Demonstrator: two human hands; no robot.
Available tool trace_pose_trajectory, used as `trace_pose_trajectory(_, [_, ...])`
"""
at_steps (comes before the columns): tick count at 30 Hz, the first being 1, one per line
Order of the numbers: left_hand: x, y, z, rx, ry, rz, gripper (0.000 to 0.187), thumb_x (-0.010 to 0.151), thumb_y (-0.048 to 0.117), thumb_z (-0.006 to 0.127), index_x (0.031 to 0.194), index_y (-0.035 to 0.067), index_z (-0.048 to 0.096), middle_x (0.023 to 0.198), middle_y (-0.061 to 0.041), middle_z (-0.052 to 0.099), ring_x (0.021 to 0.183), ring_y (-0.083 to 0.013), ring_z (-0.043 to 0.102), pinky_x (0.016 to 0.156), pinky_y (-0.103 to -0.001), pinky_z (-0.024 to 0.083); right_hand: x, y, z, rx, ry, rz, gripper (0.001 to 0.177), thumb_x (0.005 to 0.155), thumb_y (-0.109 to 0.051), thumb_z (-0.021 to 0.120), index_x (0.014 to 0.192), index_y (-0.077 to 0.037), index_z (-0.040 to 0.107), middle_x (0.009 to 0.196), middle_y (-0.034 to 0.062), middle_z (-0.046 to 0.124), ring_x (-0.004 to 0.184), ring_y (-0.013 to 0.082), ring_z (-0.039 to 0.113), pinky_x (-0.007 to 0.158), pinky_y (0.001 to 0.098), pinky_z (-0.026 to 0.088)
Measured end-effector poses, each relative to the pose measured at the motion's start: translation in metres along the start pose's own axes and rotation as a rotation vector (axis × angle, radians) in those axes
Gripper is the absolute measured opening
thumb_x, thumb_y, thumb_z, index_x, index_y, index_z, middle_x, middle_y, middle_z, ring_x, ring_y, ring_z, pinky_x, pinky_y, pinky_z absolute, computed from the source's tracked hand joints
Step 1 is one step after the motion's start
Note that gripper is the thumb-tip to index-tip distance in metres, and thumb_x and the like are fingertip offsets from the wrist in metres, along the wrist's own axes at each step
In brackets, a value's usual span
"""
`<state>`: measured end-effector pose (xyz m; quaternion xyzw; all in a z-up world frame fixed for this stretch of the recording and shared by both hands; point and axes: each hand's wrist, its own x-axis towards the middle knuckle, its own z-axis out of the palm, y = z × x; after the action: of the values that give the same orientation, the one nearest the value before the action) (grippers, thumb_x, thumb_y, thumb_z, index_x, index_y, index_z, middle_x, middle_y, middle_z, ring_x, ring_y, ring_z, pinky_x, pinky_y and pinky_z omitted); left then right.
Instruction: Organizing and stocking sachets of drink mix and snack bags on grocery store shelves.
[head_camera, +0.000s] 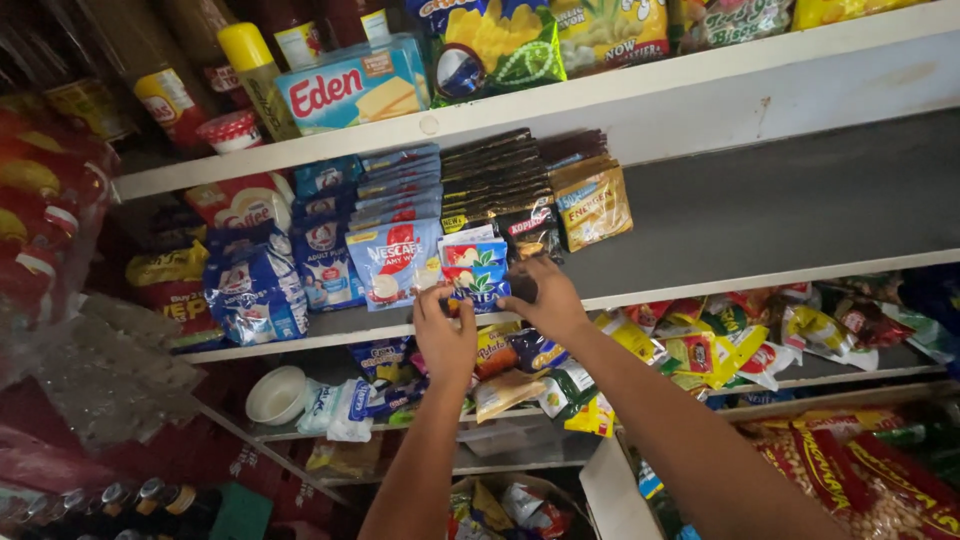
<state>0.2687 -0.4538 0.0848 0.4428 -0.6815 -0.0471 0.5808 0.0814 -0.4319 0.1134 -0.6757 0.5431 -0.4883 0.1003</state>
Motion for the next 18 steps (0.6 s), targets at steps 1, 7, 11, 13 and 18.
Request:
trace_pose_trajectory(1, [-0.002, 0.001, -0.001, -0.001, -0.003, -0.001, 0.032, 0.091, 0.016, 0.071, 0.115, 0.004, 0.053, 0.117, -0.018, 0.06, 0.113, -0.0395, 0.06, 0.098, -0.051, 0.047, -0.002, 0.0, 0.0, -0.001, 0.0, 0.003, 0.05, 0.072, -0.029, 0.091, 0.111, -0.007, 0.068, 0.11, 0.0151, 0.066, 0.102, 0.0337, 0.068, 0.088, 0.0428, 0.055])
trace_pose_trajectory(7, [-0.017, 0.02, -0.008, 0.149, 0.084, 0.042, 0.035, 0.088, 0.017, 0.074, 0.113, 0.003, 0.053, 0.117, -0.021, 0.058, 0.114, -0.0418, 0.053, 0.098, -0.052, 0.04, -0.029, -0.008, -0.003, 0.077, 0.135, -0.067, 0.046, 0.073, -0.025, 0.09, 0.108, -0.005, 0.068, 0.108, 0.0165, 0.065, 0.1, 0.0342, 0.067, 0.087, 0.0426, 0.055])
trace_pose_trajectory(11, [-0.048, 0.042, -0.005, 0.051, 0.057, 0.103, 0.027, 0.089, 0.018, 0.071, 0.108, 0.004, 0.058, 0.112, -0.016, 0.062, 0.11, -0.0386, 0.056, 0.099, -0.052, 0.04, -0.072, -0.001, -0.005, 0.042, 0.274, -0.118, 0.036, 0.082, -0.017, 0.084, 0.112, -0.005, 0.068, 0.108, 0.0165, 0.065, 0.103, 0.0376, 0.065, 0.087, 0.0428, 0.053])
trace_pose_trajectory(13, [-0.077, 0.054, 0.0, 0.024, 0.005, 0.106, 0.026, 0.089, 0.019, 0.072, 0.106, 0.004, 0.06, 0.111, -0.017, 0.063, 0.109, -0.0388, 0.056, 0.099, -0.052, 0.04, -0.101, 0.007, -0.01, 0.045, 0.262, -0.04, 0.03, 0.085, -0.015, 0.082, 0.11, -0.005, 0.068, 0.107, 0.0162, 0.065, 0.101, 0.0375, 0.065, 0.086, 0.042, 0.054])
trace_pose_trajectory(18, [-0.166, 0.085, 0.028, -0.16, -0.322, -0.088, 0.019, 0.091, 0.01, 0.068, 0.108, 0.005, 0.063, 0.112, -0.015, 0.065, 0.109, -0.0363, 0.059, 0.095, -0.047, 0.047, -0.184, 0.054, -0.053, 0.291, 0.084, 0.13, 0.025, 0.087, -0.01, 0.073, 0.112, -0.007, 0.072, 0.106, 0.0107, 0.07, 0.093, 0.0226, 0.07, 0.079, 0.032, 0.057])
